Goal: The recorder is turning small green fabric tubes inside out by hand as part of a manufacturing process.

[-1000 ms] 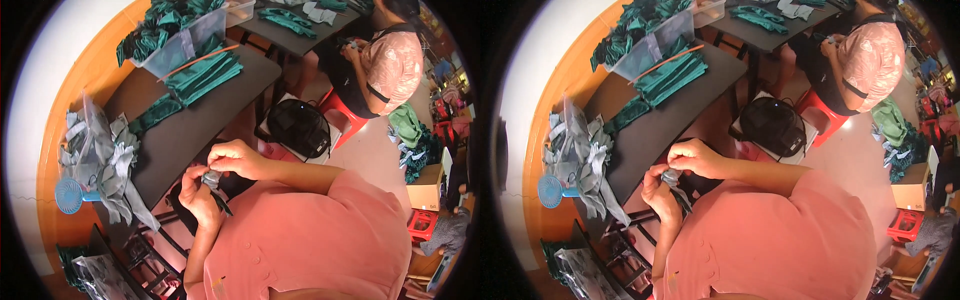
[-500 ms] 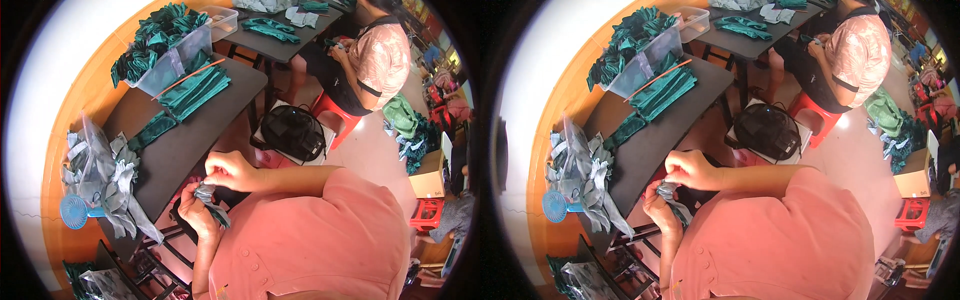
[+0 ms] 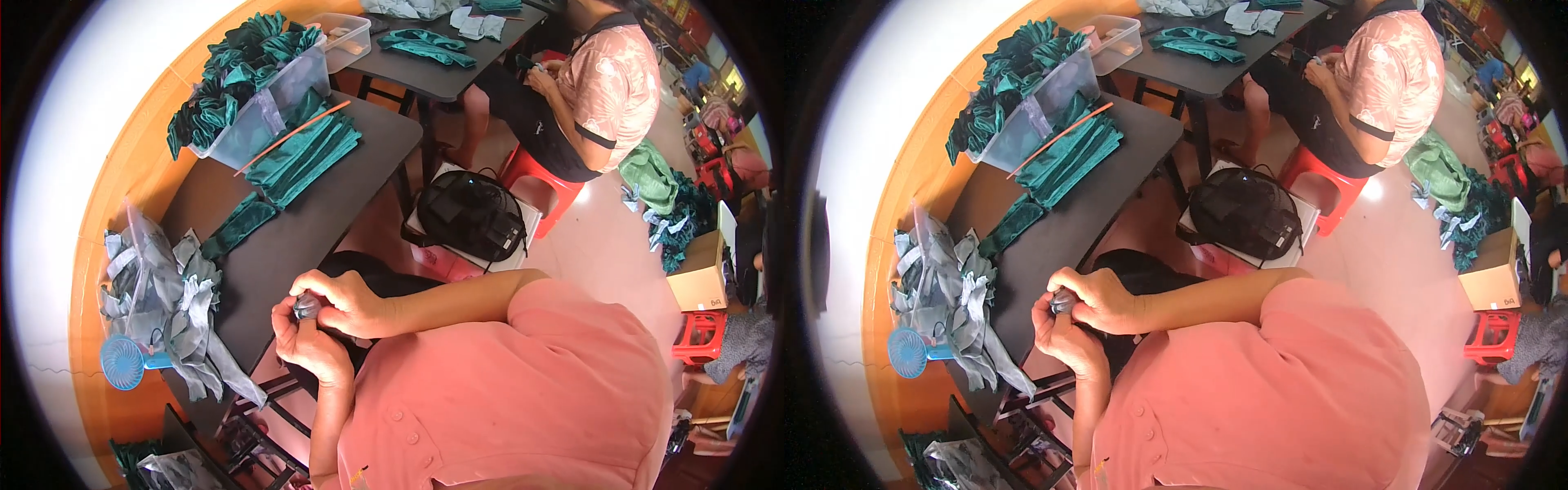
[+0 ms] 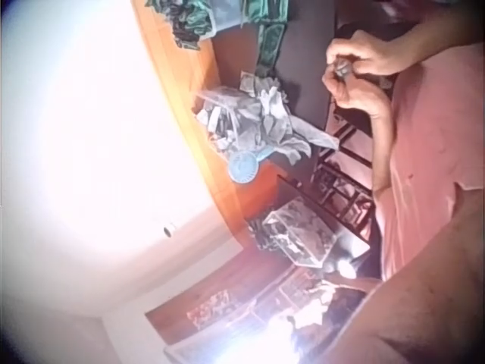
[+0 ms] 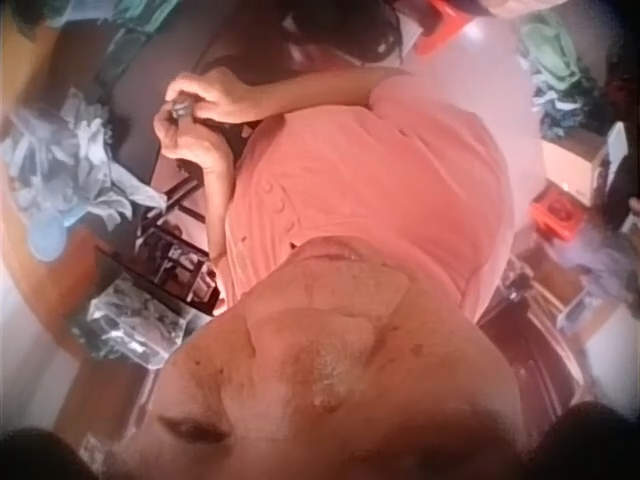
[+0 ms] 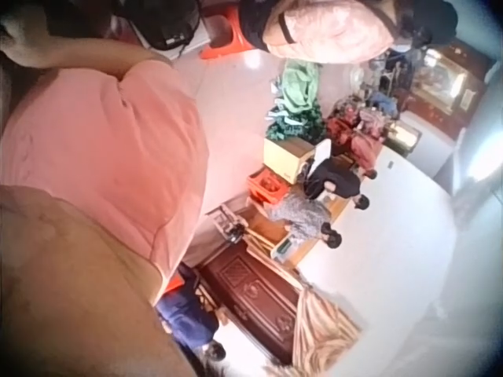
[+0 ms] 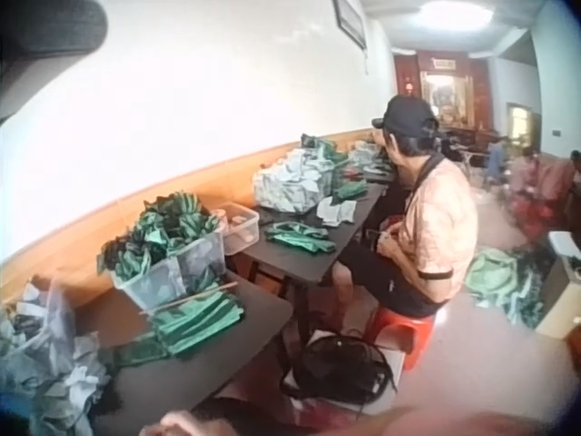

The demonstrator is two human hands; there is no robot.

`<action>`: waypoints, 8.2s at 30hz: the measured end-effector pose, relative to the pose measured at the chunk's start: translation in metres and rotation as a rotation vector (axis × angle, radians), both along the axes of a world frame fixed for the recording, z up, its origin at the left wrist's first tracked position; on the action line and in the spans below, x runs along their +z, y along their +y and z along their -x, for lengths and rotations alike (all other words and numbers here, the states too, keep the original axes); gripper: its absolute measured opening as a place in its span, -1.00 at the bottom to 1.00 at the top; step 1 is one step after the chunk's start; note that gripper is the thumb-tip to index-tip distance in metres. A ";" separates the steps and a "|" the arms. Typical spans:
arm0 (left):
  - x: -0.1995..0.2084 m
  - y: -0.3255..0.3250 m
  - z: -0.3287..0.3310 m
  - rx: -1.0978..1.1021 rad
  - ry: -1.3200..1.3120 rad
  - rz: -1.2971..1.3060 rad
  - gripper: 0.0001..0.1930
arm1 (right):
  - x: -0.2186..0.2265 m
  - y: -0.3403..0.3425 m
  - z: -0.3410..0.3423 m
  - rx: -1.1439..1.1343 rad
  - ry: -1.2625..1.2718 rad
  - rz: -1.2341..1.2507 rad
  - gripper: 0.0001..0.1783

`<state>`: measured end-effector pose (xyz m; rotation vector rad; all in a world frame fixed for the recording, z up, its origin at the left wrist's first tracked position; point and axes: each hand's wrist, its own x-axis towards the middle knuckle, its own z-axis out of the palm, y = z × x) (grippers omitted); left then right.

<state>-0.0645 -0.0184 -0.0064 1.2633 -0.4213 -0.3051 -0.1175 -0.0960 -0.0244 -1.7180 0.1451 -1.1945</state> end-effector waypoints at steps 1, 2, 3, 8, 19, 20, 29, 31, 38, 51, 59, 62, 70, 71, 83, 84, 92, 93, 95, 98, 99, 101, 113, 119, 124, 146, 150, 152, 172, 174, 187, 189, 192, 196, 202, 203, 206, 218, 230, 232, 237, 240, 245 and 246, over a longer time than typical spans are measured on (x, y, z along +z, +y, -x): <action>-0.002 0.002 -0.002 0.000 0.000 -0.003 -0.79 | -0.001 -0.003 -0.001 0.000 0.000 -0.003 -0.60; -0.005 0.005 -0.006 -0.009 -0.067 -0.024 -0.84 | -0.002 -0.010 -0.001 -0.014 0.012 0.082 -0.65; -0.007 0.008 -0.009 -0.019 -0.133 -0.049 -0.88 | -0.002 -0.016 0.000 -0.030 0.027 0.164 -0.69; 0.018 0.017 -0.009 -0.199 0.076 -0.260 -0.89 | -0.003 -0.031 0.003 0.005 0.089 0.292 -0.80; -0.003 0.038 -0.028 -0.710 0.674 -0.009 -0.70 | 0.015 -0.022 0.035 0.472 0.390 -0.575 -0.70; -0.004 0.041 -0.027 -0.729 0.710 -0.025 -0.70 | 0.007 -0.019 0.032 0.363 0.337 -0.329 -0.71; -0.005 0.072 -0.020 -1.053 0.812 -0.053 -0.77 | -0.032 -0.033 0.021 0.332 0.057 0.677 -0.65; -0.008 0.080 -0.022 -1.047 0.839 -0.065 -0.74 | -0.031 -0.033 0.017 0.501 0.134 0.816 -0.71; -0.005 0.077 -0.033 -0.745 0.471 -0.326 -0.67 | -0.009 -0.041 0.003 0.627 0.345 0.323 -0.89; 0.009 0.055 -0.010 -1.091 0.811 -0.179 -0.80 | -0.025 -0.024 -0.008 0.668 0.381 -0.173 -0.82; -0.012 0.057 -0.012 -1.199 0.778 -0.090 -0.39 | -0.061 -0.001 -0.034 0.817 0.441 -0.372 -0.78; -0.016 0.062 -0.035 -1.170 0.637 0.184 -0.23 | -0.023 -0.014 -0.014 0.492 0.383 -0.263 -0.87; -0.032 0.081 -0.042 -1.047 0.795 0.329 -0.21 | 0.120 0.008 0.025 1.342 -0.348 0.145 -0.84; -0.033 0.076 -0.045 -1.061 0.776 0.335 -0.22 | 0.119 -0.002 0.014 1.346 -0.348 0.155 -0.84; 0.001 0.071 -0.019 -0.666 0.521 -0.029 -0.57 | 0.040 -0.024 0.004 0.711 0.650 -0.571 -0.79; -0.004 0.074 -0.019 -0.666 0.576 -0.019 -0.58 | 0.036 -0.021 0.006 0.677 0.640 -0.544 -0.78; -0.003 0.076 -0.031 -0.749 0.482 0.102 -0.52 | 0.037 -0.056 0.035 0.654 0.199 -0.968 -0.81; 0.000 0.077 -0.030 -0.723 0.447 0.095 -0.55 | 0.033 -0.065 0.037 0.641 0.207 -0.929 -0.80; 0.008 0.072 -0.026 -0.572 0.286 -0.047 -0.64 | 0.034 -0.071 0.041 0.683 0.276 -0.935 -0.80; 0.010 0.052 -0.030 -0.378 -0.283 -0.184 -0.77 | 0.036 -0.074 0.041 0.618 0.534 -0.571 -0.81; 0.009 0.045 -0.034 -0.326 -0.595 -0.206 -0.76 | 0.039 -0.073 0.039 0.623 0.536 -0.574 -0.81; 0.027 0.030 -0.026 -0.419 -0.693 -0.207 -0.69 | 0.050 -0.069 0.039 0.636 0.574 -0.355 -0.80; 0.011 0.036 -0.010 -0.592 -0.149 -0.261 -0.88 | 0.045 -0.044 0.055 0.644 0.665 -0.393 -0.72; -0.032 0.038 -0.018 -0.464 -0.154 -0.390 -0.92 | 0.070 -0.050 0.060 0.563 0.487 -0.641 -0.66; -0.016 0.053 -0.016 -0.338 -0.051 -0.307 -0.91 | 0.099 -0.110 0.077 0.847 0.096 -0.410 -0.70; -0.015 0.006 -0.009 -1.130 1.031 -0.020 -0.59 | 0.075 -0.075 0.057 0.633 0.454 0.109 -0.78; -0.019 0.003 -0.012 -0.797 0.981 0.048 -0.78 | 0.075 -0.063 0.065 0.566 0.452 0.218 -0.77; -0.019 0.005 -0.013 -0.705 0.962 0.099 -0.69 | 0.070 -0.057 0.068 0.570 0.458 0.211 -0.76; -0.020 0.003 -0.007 -0.563 0.820 -0.092 -0.52 | 0.017 -0.034 0.078 0.330 0.419 0.677 -0.76; -0.024 0.003 -0.009 -0.527 0.754 -0.119 -0.53 | 0.015 -0.030 0.075 0.357 0.377 0.596 -0.77; -0.019 0.011 -0.009 -0.498 0.419 -0.201 -0.69 | 0.018 -0.058 0.063 0.163 0.617 0.439 -0.88; -0.025 0.010 -0.007 -0.511 0.327 -0.257 -0.78 | 0.017 -0.057 0.059 0.151 0.593 0.489 -0.87; -0.030 0.009 -0.008 -0.514 0.337 -0.254 -0.81 | 0.018 -0.056 0.059 0.127 0.582 0.521 -0.89; -0.031 0.012 -0.011 -0.553 0.338 -0.238 -0.80 | 0.020 -0.058 0.063 0.142 0.589 0.351 -0.93; -0.029 0.011 -0.009 -0.668 0.163 -0.307 -0.79 | 0.016 -0.058 0.064 0.130 0.548 0.315 -0.93; -0.030 0.009 -0.010 -0.668 0.163 -0.307 -0.79 | 0.016 -0.058 0.065 0.129 0.547 0.315 -0.93; -0.030 0.005 -0.016 -0.644 -0.013 -0.297 -0.79 | 0.019 -0.056 0.067 0.145 0.494 0.296 -0.94; -0.035 -0.014 0.007 -0.594 0.097 -0.044 -0.73 | 0.029 -0.062 0.059 0.104 0.253 0.419 -0.93; -0.010 -0.013 -0.023 -0.289 0.124 -0.111 -0.84 | 0.003 -0.043 0.052 0.034 0.247 0.007 -0.84; -0.018 -0.011 -0.020 -0.259 0.038 -0.130 -0.87 | -0.001 -0.034 0.049 0.111 0.273 -0.203 -0.85; -0.012 -0.014 -0.007 -0.295 -0.014 -0.120 -0.76 | -0.002 -0.047 0.042 0.066 0.215 0.067 -0.89; -0.013 -0.011 -0.009 -0.312 -0.132 -0.071 -0.73 | 0.006 -0.044 0.036 0.065 0.222 0.115 -0.93; -0.006 0.002 -0.008 -0.302 -0.121 -0.182 -0.77 | 0.001 -0.035 0.047 0.098 0.181 0.106 -0.92; -0.015 0.004 -0.007 -0.298 -0.228 -0.137 -0.78 | -0.003 -0.036 0.051 0.123 0.212 0.049 -0.93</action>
